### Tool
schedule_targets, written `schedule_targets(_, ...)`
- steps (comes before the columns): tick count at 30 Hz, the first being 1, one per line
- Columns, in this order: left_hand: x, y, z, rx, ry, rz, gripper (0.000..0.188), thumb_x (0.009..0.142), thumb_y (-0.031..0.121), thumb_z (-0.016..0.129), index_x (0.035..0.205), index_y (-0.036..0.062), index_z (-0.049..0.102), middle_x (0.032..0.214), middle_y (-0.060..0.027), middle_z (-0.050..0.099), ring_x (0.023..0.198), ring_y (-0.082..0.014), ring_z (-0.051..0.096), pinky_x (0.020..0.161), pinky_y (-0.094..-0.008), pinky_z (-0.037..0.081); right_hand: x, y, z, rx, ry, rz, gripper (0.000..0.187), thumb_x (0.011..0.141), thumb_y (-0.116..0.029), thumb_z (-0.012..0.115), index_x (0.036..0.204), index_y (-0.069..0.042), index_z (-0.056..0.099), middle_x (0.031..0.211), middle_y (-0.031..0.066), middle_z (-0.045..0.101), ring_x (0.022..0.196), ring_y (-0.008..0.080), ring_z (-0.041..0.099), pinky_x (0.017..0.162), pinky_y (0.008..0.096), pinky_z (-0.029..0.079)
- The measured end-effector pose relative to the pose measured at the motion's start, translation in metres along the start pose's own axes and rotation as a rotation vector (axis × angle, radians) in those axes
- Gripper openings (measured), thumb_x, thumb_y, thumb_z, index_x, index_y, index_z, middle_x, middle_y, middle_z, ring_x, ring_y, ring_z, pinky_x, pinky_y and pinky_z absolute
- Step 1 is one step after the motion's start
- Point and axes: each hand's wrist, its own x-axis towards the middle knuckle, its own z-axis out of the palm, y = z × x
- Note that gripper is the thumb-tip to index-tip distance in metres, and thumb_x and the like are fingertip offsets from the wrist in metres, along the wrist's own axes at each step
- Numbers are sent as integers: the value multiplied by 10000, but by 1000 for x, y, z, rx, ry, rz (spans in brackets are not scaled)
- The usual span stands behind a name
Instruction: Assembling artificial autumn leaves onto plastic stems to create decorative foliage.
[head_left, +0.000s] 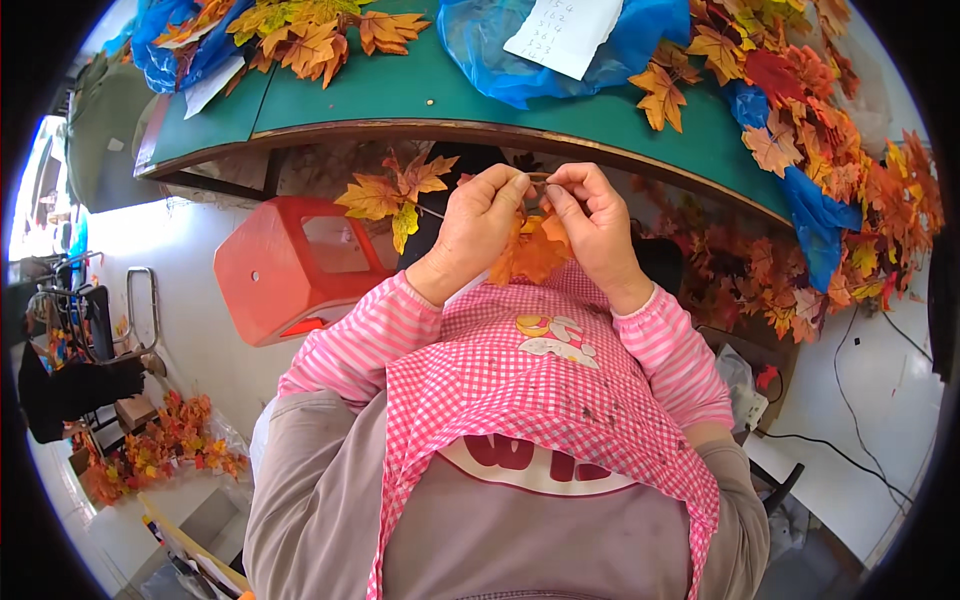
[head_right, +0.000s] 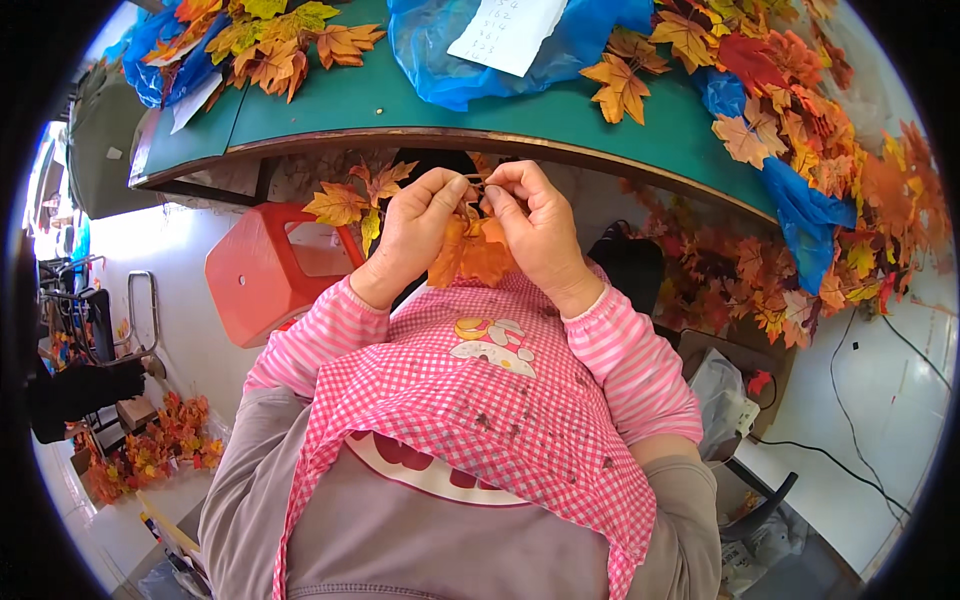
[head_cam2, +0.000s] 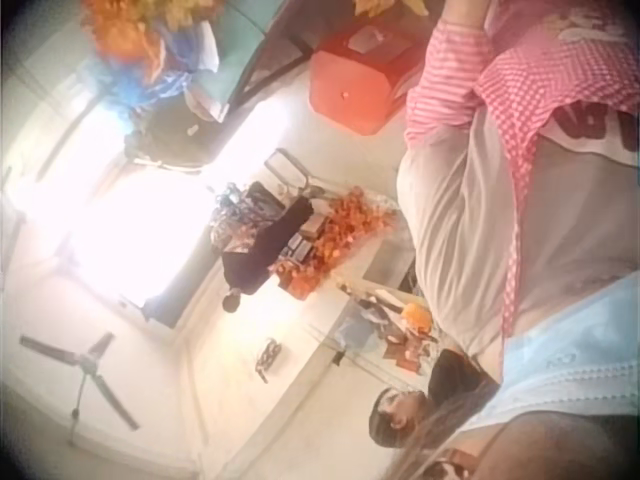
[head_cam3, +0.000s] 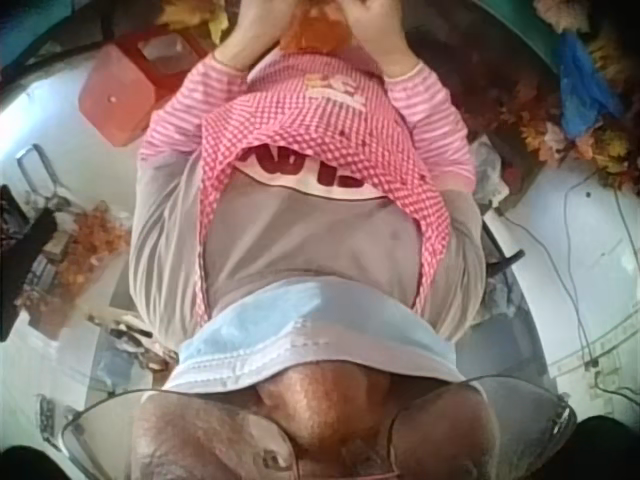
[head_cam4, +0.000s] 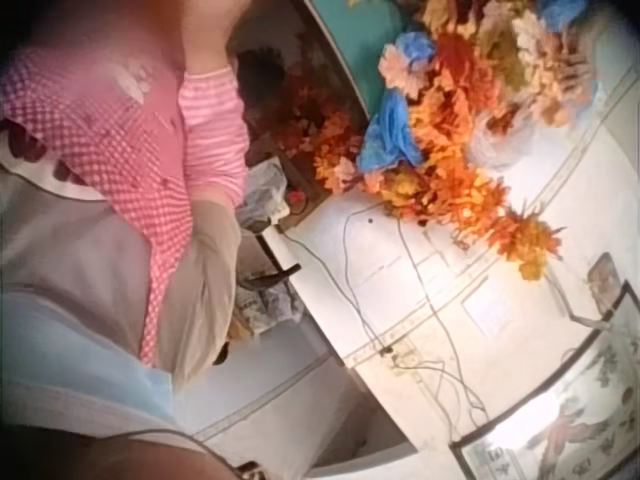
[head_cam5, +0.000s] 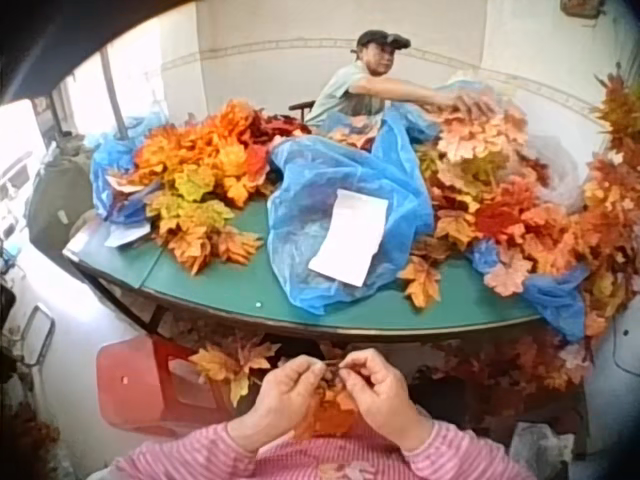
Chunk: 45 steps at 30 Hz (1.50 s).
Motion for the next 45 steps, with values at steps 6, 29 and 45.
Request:
schedule_targets(6, -1, -7, -1, -23, -51, -54, 169, 981, 139, 523, 930, 8, 617, 834, -7, 614, 783, -72, 538, 721, -225, 453, 0, 5, 3, 49, 25, 24, 64, 936, -15, 558, 997, -27, 545, 830, 4, 609, 769, 53, 564, 710, 200, 470)
schedule_targets(29, -8, 13, -21, 105, -78, -3, 154, 931, 82, 568, 1032, -16, 632, 782, -61, 632, 721, -118, 608, 645, -259, 487, 7, -13, -27, -186, -244, 127, 317, 1003, -280, 493, 1139, -18, 610, 989, 56, 665, 952, 127, 603, 849, 276, 469)
schedule_targets(45, 17, 28, -51, 192, -262, -3, 213, 952, 145, 573, 1044, -29, 653, 744, -10, 618, 666, -57, 540, 597, -223, 463, 44, -35, -54, 90, -330, 250, 191, 934, -78, 537, 1113, -26, 579, 818, -1, 601, 761, 57, 560, 710, 201, 457)
